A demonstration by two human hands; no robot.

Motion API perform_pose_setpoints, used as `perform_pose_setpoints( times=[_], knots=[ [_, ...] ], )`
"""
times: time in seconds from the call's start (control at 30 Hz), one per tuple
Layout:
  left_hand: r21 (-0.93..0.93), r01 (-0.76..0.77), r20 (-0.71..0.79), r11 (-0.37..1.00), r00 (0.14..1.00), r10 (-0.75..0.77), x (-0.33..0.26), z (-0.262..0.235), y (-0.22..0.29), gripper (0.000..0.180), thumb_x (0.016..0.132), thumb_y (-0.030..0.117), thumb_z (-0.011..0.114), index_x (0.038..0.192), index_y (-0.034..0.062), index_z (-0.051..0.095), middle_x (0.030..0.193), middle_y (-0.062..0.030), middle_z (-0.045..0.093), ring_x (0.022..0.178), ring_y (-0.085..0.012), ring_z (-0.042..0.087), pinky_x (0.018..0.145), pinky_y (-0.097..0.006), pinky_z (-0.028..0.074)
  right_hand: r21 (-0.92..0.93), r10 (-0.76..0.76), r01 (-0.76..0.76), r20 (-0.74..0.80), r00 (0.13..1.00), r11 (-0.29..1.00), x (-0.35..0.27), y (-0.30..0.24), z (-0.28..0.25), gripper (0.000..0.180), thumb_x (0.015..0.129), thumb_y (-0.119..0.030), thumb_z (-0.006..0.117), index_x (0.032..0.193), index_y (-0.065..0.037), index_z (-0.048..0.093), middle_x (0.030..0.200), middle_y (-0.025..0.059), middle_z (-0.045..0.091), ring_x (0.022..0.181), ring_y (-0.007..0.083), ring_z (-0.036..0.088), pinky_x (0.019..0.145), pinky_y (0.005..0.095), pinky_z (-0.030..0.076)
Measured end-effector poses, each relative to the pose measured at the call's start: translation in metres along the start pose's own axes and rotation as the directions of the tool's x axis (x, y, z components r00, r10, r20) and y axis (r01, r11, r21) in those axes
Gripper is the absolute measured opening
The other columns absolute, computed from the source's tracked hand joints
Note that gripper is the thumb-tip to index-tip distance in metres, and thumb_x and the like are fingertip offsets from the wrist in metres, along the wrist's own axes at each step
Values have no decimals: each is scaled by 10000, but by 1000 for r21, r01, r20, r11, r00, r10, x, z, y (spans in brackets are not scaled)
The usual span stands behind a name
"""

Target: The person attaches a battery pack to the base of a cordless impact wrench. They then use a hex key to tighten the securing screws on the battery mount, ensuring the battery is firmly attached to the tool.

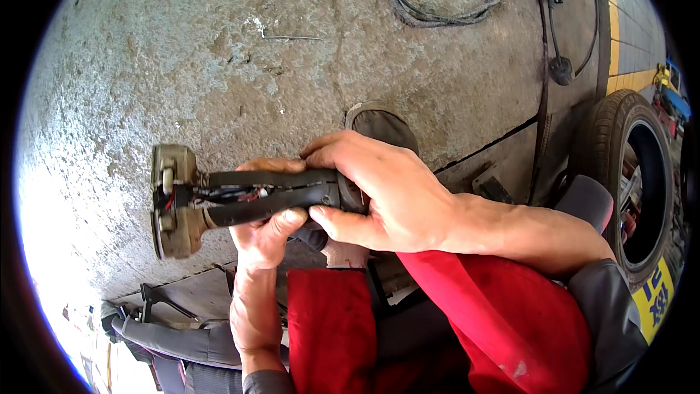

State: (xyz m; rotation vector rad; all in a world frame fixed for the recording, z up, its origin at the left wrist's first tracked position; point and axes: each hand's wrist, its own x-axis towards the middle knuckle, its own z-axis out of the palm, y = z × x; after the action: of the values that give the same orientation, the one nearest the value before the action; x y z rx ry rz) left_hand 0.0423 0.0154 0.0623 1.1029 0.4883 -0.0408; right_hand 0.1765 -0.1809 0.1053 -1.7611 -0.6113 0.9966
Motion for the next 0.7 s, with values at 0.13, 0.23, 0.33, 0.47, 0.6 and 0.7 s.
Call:
perform_pose_setpoints(
  times=[0.13, 0.23, 0.33, 0.47, 0.6, 0.7],
  knots=[
    [-6, -48, 9, 999, 999, 48, -10, 7, 6, 631, 863, 284, 962, 1290, -10, 603, 1237, -184, 699, 1190, -316, 682, 1079, -489, 555, 1, -98, 99, -56, 994, 995, -6, -10, -4, 436, 890, -163, 831, 1240, 15, 641, 1280, 223, 698, 1087, 417, 728, 902, 443, 606],
    [0, -20, -14, 1000, 1000, 20, -14, 9, 13, 618, 857, 261, 965, 1283, -10, 608, 1224, -177, 703, 1203, -327, 687, 1082, -500, 565, 1, -147, 148, -77, 986, 989, -4, -13, -3, 433, 883, -162, 836, 1227, 18, 644, 1257, 224, 707, 1077, 416, 732, 901, 439, 607],
    [4, -33, -9, 999, 999, 33, -13, 9, 13, 599, 872, 233, 952, 1298, -23, 617, 1245, -177, 705, 1203, -311, 688, 1075, -473, 566, -1, -131, 131, -65, 989, 991, -2, -14, -4, 434, 874, -161, 848, 1217, 15, 650, 1243, 212, 714, 1061, 405, 738, 893, 437, 608],
    [-16, -15, -26, 1000, 1000, 15, -12, 8, 8, 610, 896, 176, 930, 1368, -49, 616, 1302, -170, 709, 1202, -274, 691, 1080, -429, 557, 2, -17, 17, -33, 999, 1000, 0, -14, -8, 377, 908, -180, 822, 1197, 4, 666, 1138, 189, 727, 984, 373, 742, 844, 419, 598],
    [-72, 140, -36, 988, 989, -143, -16, 9, 8, 762, 903, 178, 920, 1508, -48, 517, 1385, -168, 687, 1264, -268, 678, 1129, -427, 526, 134, 224, -227, 36, 974, 965, 0, -15, -13, 354, 956, -214, 814, 1183, 22, 679, 951, 150, 717, 854, 224, 708, 791, 354, 566],
    [-82, 232, -66, 969, 969, -238, -17, 8, 14, 852, 889, 222, 922, 1551, -53, 462, 1415, -161, 665, 1304, -284, 662, 1169, -439, 495, 268, 313, -327, 94, 945, 906, 1, -16, -14, 350, 987, -222, 805, 1202, 25, 679, 960, 92, 715, 884, 124, 656, 804, 328, 556]
  ],
)
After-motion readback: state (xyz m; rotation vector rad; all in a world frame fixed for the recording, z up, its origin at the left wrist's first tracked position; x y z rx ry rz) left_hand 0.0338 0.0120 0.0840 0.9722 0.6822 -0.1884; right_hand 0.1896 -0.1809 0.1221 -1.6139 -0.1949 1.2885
